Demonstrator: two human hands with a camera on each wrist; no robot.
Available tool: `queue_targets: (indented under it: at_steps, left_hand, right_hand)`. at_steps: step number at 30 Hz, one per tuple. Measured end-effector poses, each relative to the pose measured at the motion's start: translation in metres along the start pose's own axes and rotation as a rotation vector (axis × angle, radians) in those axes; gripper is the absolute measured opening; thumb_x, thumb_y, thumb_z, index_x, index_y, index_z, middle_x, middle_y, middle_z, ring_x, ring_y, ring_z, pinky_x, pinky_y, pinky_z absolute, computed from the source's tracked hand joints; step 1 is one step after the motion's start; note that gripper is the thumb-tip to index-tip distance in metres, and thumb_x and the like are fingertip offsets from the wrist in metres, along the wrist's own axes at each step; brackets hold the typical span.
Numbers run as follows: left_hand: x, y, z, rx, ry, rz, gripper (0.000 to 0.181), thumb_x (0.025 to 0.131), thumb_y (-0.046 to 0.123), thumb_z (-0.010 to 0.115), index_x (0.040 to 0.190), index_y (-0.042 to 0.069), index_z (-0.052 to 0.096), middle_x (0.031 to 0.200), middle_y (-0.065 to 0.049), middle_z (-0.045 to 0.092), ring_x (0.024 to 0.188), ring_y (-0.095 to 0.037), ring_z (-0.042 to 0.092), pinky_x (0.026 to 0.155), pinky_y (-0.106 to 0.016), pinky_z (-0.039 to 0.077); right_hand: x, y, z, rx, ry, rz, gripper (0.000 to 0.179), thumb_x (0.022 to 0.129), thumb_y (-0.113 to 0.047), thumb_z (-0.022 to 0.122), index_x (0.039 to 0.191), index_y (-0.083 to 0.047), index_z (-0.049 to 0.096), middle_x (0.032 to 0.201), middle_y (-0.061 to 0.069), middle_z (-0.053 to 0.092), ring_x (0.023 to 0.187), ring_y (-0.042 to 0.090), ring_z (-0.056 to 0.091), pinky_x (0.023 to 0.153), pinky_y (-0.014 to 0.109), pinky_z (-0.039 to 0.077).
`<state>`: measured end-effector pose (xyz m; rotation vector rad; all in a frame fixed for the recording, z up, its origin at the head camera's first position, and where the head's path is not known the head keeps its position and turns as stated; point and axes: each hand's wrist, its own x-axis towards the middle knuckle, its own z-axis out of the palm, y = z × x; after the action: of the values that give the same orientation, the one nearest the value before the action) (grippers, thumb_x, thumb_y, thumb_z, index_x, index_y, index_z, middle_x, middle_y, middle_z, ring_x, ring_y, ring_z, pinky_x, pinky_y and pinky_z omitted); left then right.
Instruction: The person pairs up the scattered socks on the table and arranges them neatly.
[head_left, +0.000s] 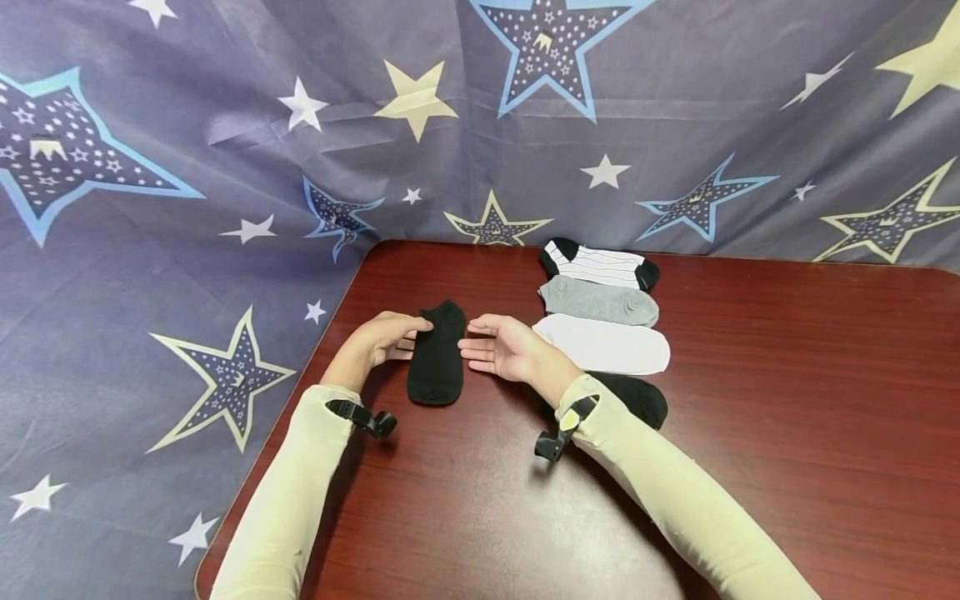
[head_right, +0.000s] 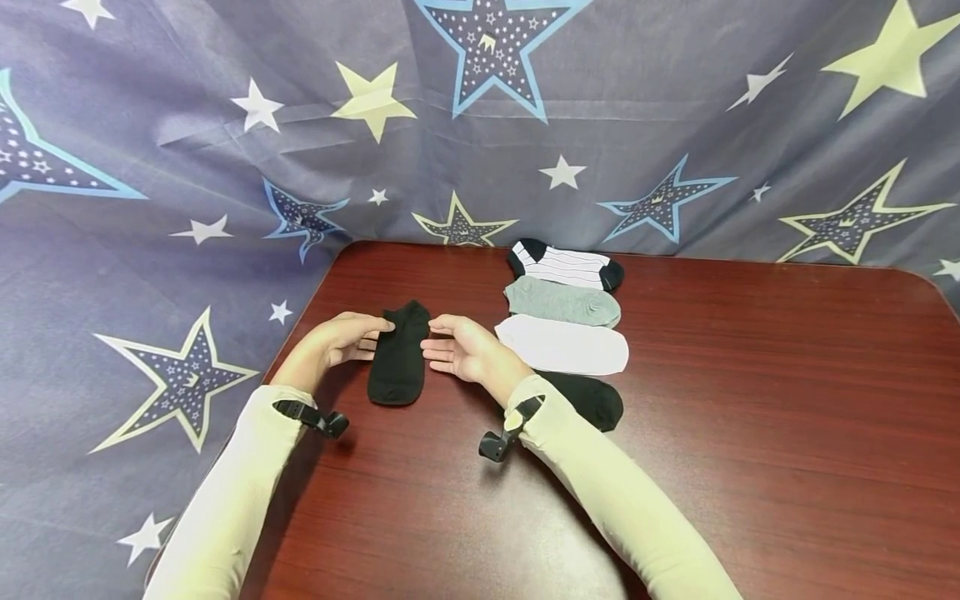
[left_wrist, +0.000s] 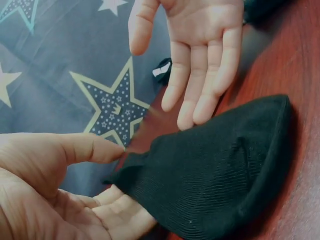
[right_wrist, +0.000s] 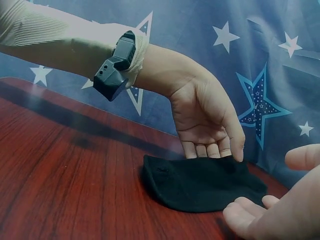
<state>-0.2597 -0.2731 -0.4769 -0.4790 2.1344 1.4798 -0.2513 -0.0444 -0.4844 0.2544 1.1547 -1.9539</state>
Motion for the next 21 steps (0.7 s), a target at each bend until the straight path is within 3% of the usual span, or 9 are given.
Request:
queue_targets:
  at_steps: [2,5,7,11,17,21]
  left_hand:
    - [0.000,0.001,0.003,-0.013,-0.016,-0.002,0.051,0.095,0.020,0.066,0.138,-0.001,0.051,0.115,-0.007,0.057,0.098,-0.017,0.062,0.090,-0.029,0.058]
    - [0.001,0.001,0.007,-0.032,-0.042,0.009,0.033,0.093,0.018,0.070,0.120,0.003,0.060,0.092,0.004,0.067,0.084,-0.010,0.067,0.078,-0.024,0.057]
    - [0.001,0.000,0.009,-0.046,-0.059,0.023,0.026,0.092,0.016,0.071,0.114,0.005,0.063,0.082,0.008,0.070,0.078,-0.007,0.068,0.078,-0.025,0.057]
    - [0.002,-0.001,0.010,-0.088,-0.081,0.049,0.026,0.094,0.014,0.068,0.118,0.004,0.064,0.081,0.008,0.071,0.077,-0.006,0.069,0.081,-0.027,0.057]
    - [0.004,-0.002,0.011,-0.225,-0.113,0.075,0.009,0.096,0.008,0.064,0.105,0.010,0.065,0.077,0.007,0.073,0.073,-0.007,0.071,0.073,-0.024,0.059]
    - [0.002,-0.001,0.014,-0.289,-0.152,0.088,0.012,0.098,0.005,0.062,0.108,0.011,0.064,0.079,0.007,0.075,0.076,-0.006,0.072,0.073,-0.023,0.060]
  right_hand:
    - [0.001,0.000,-0.001,0.002,0.006,-0.001,0.057,0.104,-0.021,0.046,0.156,-0.002,0.033,0.159,0.022,0.039,0.150,0.032,0.038,0.127,0.043,0.027]
    - [0.003,0.002,-0.004,-0.004,0.014,-0.009,0.052,0.103,-0.021,0.046,0.151,-0.002,0.039,0.156,0.023,0.043,0.147,0.032,0.042,0.126,0.043,0.030]
    - [0.007,0.003,-0.008,-0.011,0.006,-0.013,0.047,0.101,-0.022,0.050,0.144,-0.003,0.046,0.152,0.022,0.049,0.142,0.031,0.049,0.122,0.043,0.035]
    - [0.009,0.004,-0.010,-0.014,0.004,-0.012,0.040,0.100,-0.022,0.051,0.136,-0.004,0.050,0.150,0.021,0.052,0.140,0.030,0.051,0.120,0.042,0.038]
    - [0.006,0.002,-0.003,0.012,0.026,0.000,0.024,0.103,-0.018,0.046,0.124,-0.007,0.052,0.157,0.019,0.041,0.148,0.030,0.039,0.125,0.042,0.030]
    - [0.007,0.000,-0.004,0.022,0.018,0.017,0.014,0.105,-0.015,0.046,0.110,-0.009,0.057,0.145,0.013,0.051,0.144,0.027,0.044,0.126,0.039,0.029]
